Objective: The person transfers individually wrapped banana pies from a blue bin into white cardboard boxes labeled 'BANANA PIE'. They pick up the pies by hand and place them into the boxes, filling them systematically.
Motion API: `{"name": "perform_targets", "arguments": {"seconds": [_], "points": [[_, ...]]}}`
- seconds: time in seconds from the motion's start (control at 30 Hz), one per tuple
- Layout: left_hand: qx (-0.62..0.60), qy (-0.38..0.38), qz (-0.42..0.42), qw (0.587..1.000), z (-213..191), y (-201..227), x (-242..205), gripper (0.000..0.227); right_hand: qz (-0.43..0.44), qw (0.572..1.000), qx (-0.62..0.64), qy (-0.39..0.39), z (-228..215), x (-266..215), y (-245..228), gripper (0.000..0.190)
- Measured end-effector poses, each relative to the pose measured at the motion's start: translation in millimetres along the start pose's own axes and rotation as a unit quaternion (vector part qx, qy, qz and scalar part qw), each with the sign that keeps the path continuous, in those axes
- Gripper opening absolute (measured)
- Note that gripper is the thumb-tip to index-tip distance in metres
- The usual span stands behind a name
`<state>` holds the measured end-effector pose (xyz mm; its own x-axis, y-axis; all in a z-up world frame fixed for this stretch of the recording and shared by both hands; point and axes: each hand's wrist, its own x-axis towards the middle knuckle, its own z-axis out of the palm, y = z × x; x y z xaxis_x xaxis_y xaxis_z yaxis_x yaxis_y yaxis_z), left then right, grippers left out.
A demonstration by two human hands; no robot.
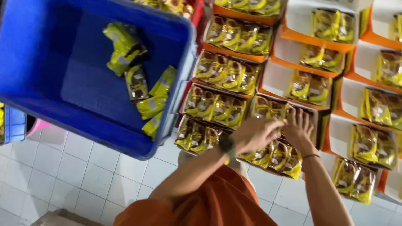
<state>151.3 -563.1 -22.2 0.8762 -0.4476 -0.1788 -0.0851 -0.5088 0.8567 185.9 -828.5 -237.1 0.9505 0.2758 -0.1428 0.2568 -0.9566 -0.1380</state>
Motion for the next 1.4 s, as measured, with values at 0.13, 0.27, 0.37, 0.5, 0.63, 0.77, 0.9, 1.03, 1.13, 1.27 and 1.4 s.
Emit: {"name": "perform_targets", "arguments": {"seconds": [0.13,0.27,0.37,0.5,0.63,0.77,0.9,1.03,1.13,1.27,1.4], "points": [[-0.06,0.195,0.135,0.97,-87,-17,-90,0.023,-0.04,0.963,0.1,0.245,-32,7,-39,0.037],[0.165,0.286,-0.209,0.92,-193,-170,-166,0.031,-0.006,0.896,0.333,0.292,-124,8,-193,0.026],[0.348,0.197,-0.324,0.857,-249,-246,-193,0.046,-0.149,0.89,0.334,0.273,-164,27,-312,0.035],[0.379,0.149,-0.41,0.816,-249,-300,-171,0.078,-0.404,0.85,0.326,0.089,-168,54,-472,0.021],[0.424,0.432,-0.39,0.694,-235,-273,-156,0.023,-0.369,0.905,-0.095,-0.19,-77,67,-525,0.047],[0.168,0.236,-0.291,0.912,-247,-299,-169,0.079,-0.346,0.913,-0.153,-0.149,-73,57,-526,0.031],[-0.075,0.129,-0.247,0.958,-316,-249,-210,0.073,-0.252,0.942,-0.047,-0.218,-152,54,-527,0.024],[-0.14,0.111,-0.24,0.954,-335,-267,-233,0.059,-0.301,0.931,0.195,0.067,-194,48,-537,0.028],[-0.21,0.126,-0.29,0.925,-346,-219,-235,0.054,-0.313,0.892,0.233,0.23,-185,48,-551,0.032],[-0.397,0.143,-0.174,0.89,-376,-137,-260,0.098,-0.323,0.9,0.237,0.174,-179,53,-574,0.048],[-0.356,0.212,-0.09,0.905,-338,-216,-256,0.075,-0.304,0.887,0.331,0.102,-193,45,-594,0.069]]}}
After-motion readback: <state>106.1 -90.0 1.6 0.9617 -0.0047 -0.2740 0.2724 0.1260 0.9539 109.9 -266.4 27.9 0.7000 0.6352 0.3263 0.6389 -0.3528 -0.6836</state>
